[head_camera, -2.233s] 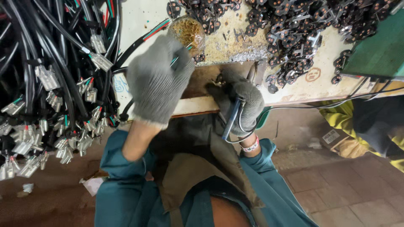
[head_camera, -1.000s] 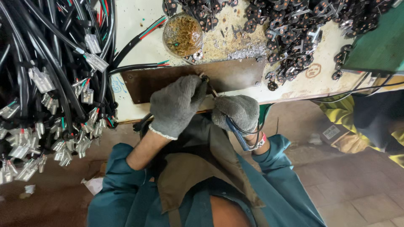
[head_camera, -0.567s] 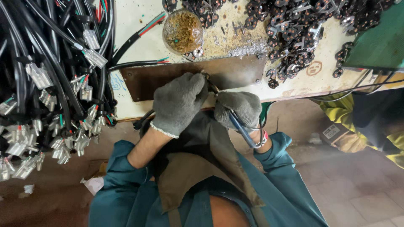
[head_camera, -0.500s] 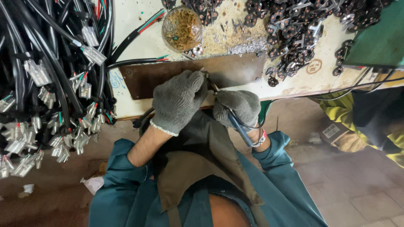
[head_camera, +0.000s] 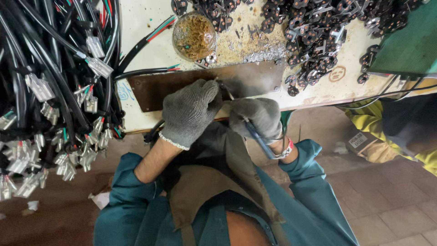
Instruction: The person solders electrical wire ends to metal connectors at a workbench. They hold a wire or connector in one hand and a soldering iron in the other, apply solder to the joint, then set the finished piece aside and pick up the next connector, repeating the process.
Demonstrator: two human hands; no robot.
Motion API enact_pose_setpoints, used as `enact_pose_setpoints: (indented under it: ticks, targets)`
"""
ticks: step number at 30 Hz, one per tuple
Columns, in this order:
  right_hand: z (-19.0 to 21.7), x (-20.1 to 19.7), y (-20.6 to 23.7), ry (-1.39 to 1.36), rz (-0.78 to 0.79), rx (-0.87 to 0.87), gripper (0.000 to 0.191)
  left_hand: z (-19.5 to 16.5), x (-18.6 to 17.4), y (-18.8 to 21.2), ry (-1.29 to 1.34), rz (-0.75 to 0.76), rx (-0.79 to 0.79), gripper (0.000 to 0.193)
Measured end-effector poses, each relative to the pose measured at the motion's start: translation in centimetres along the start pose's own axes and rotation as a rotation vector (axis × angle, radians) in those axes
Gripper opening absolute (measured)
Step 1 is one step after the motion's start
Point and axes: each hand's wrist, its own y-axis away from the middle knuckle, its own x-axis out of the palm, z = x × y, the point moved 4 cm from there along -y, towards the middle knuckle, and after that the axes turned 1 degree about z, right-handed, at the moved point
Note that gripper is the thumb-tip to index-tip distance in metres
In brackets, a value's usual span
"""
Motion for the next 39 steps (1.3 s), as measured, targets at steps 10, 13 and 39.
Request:
enact_pose_setpoints:
  ticks: [10,13,39]
  targets:
    - [3.0,0.7,1.4,0.707,0.0,-1.016,0.01,0.3,0.1,0.4,0.052,-0.041,0.078,0.028]
    - [3.0,0.8,1.2,0.858,-0.049,-1.078,0.019,0.7,0.5,0.4,-0.03,0.029,0.018,0.024]
    - [5.0,-1.5,6.4,0.282,-0.29,-1.242,0.031,0.2,-0.1,-0.5,0.018,-0.012,0.002,0.009]
